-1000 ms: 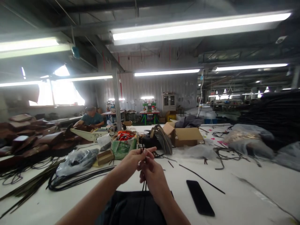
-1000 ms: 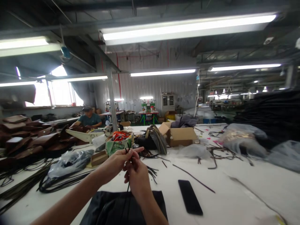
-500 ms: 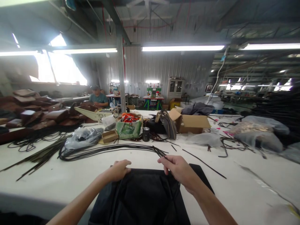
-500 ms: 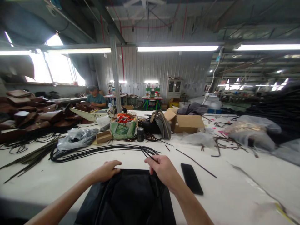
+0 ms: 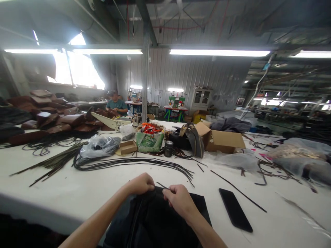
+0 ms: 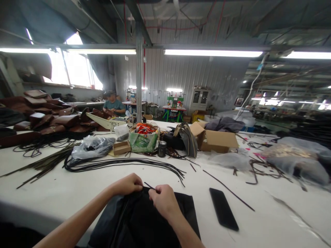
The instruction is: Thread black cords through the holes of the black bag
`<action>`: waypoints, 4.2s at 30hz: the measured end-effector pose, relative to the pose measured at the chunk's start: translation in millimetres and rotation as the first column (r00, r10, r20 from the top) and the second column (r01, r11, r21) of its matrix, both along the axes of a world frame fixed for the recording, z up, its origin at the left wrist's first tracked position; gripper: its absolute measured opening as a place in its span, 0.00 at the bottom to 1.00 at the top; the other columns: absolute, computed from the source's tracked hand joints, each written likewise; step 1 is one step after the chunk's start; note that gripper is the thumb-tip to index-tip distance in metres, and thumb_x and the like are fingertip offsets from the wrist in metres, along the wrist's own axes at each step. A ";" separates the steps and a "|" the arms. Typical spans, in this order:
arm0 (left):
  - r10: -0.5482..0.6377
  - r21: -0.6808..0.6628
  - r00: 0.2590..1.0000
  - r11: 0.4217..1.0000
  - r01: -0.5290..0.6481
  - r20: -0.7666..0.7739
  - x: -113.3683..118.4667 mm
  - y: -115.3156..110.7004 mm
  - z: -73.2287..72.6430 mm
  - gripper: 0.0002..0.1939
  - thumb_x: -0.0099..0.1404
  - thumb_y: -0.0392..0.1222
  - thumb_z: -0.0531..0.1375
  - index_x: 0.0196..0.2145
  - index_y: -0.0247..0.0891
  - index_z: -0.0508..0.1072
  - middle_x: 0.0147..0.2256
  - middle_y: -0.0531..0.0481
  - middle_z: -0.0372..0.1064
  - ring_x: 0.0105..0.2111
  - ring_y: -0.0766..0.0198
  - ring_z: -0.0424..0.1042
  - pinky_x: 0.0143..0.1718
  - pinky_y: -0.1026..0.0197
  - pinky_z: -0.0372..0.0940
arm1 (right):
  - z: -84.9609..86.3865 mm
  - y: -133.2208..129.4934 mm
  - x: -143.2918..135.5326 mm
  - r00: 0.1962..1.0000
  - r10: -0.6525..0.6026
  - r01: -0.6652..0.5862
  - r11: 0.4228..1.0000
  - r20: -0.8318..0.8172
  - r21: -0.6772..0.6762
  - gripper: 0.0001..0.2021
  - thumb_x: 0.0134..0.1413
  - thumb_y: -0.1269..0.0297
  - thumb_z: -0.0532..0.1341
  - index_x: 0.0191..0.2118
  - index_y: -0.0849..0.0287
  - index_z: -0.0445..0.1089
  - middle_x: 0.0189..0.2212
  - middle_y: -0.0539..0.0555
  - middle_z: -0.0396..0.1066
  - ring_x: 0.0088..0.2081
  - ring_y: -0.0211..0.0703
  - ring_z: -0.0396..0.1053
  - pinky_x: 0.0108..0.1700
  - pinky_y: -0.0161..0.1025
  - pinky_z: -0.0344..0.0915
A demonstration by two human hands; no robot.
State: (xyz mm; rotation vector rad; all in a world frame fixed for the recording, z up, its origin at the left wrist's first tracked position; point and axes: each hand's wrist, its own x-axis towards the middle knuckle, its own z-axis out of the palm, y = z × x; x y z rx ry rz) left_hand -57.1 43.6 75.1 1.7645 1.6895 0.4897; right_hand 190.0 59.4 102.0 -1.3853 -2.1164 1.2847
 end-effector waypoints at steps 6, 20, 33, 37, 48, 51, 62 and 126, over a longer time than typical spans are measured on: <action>0.081 0.054 0.996 0.995 -0.083 0.037 6.5 -5.7 7.0 0.14 0.60 0.37 0.63 0.39 0.32 0.87 0.33 0.49 0.79 0.33 0.64 0.72 0.35 0.63 0.62 | -17.5 -4.5 -5.6 0.999 -0.052 0.050 0.985 0.005 0.166 0.17 0.68 0.63 0.62 0.28 0.69 0.67 0.23 0.48 0.58 0.29 0.29 0.54 0.33 0.34 0.49; 0.122 0.171 0.991 0.979 -0.109 -0.064 20.2 -26.3 21.7 0.09 0.63 0.36 0.62 0.37 0.35 0.83 0.35 0.50 0.79 0.37 0.62 0.73 0.40 0.59 0.60 | -12.9 -8.7 -16.3 0.996 -0.077 0.065 0.973 0.049 0.220 0.18 0.66 0.61 0.62 0.28 0.67 0.63 0.24 0.49 0.55 0.30 0.31 0.54 0.33 0.36 0.49; 0.144 -0.082 0.950 0.989 -0.126 0.276 12.3 -16.9 15.1 0.20 0.61 0.46 0.61 0.41 0.31 0.86 0.35 0.45 0.79 0.31 0.66 0.66 0.35 0.61 0.60 | -16.6 -12.1 -20.1 0.987 0.049 -0.079 0.977 0.152 0.199 0.16 0.73 0.60 0.62 0.35 0.66 0.73 0.30 0.49 0.69 0.33 0.32 0.61 0.35 0.36 0.47; 0.212 -0.140 0.948 0.973 -0.182 0.237 13.4 -2.9 7.2 0.21 0.49 0.39 0.66 0.41 0.29 0.87 0.35 0.43 0.80 0.33 0.62 0.70 0.37 0.60 0.61 | -25.8 -11.4 -25.0 0.988 0.036 -0.067 0.975 0.147 0.212 0.17 0.75 0.60 0.61 0.35 0.67 0.73 0.32 0.52 0.71 0.34 0.32 0.60 0.36 0.36 0.46; 0.291 -0.108 0.925 0.956 -0.272 0.243 31.2 13.5 5.3 0.12 0.68 0.32 0.58 0.46 0.29 0.78 0.38 0.43 0.79 0.37 0.59 0.79 0.36 0.61 0.67 | 15.1 13.8 44.7 0.993 -0.109 0.116 0.963 -0.040 0.241 0.15 0.82 0.58 0.55 0.48 0.62 0.75 0.33 0.50 0.70 0.35 0.35 0.66 0.42 0.34 0.58; 0.246 -0.097 0.941 0.969 -0.229 0.232 44.0 34.5 19.2 0.10 0.76 0.32 0.49 0.48 0.31 0.69 0.36 0.47 0.74 0.32 0.61 0.78 0.33 0.60 0.68 | 38.7 21.4 78.1 0.951 -0.185 0.198 0.980 -0.247 0.032 0.18 0.80 0.49 0.55 0.52 0.62 0.70 0.28 0.49 0.59 0.29 0.34 0.57 0.31 0.32 0.55; -0.058 -0.234 0.997 0.971 0.046 -0.043 118.2 93.6 -5.1 0.07 0.65 0.36 0.62 0.34 0.31 0.81 0.32 0.47 0.75 0.30 0.63 0.67 0.39 0.57 0.62 | -8.3 41.8 100.2 0.931 -0.270 0.091 0.823 -0.244 -0.560 0.30 0.77 0.31 0.49 0.45 0.60 0.53 0.30 0.48 0.42 0.26 0.30 0.37 0.26 0.30 0.34; 0.232 -0.521 0.968 0.840 -0.151 0.092 128.2 87.6 -25.7 0.11 0.61 0.42 0.70 0.34 0.31 0.76 0.27 0.51 0.68 0.23 0.66 0.58 0.27 0.59 0.55 | -48.4 41.7 55.2 0.869 -0.053 -0.084 0.964 0.492 0.252 0.14 0.76 0.61 0.56 0.49 0.54 0.80 0.46 0.53 0.76 0.51 0.55 0.75 0.48 0.46 0.66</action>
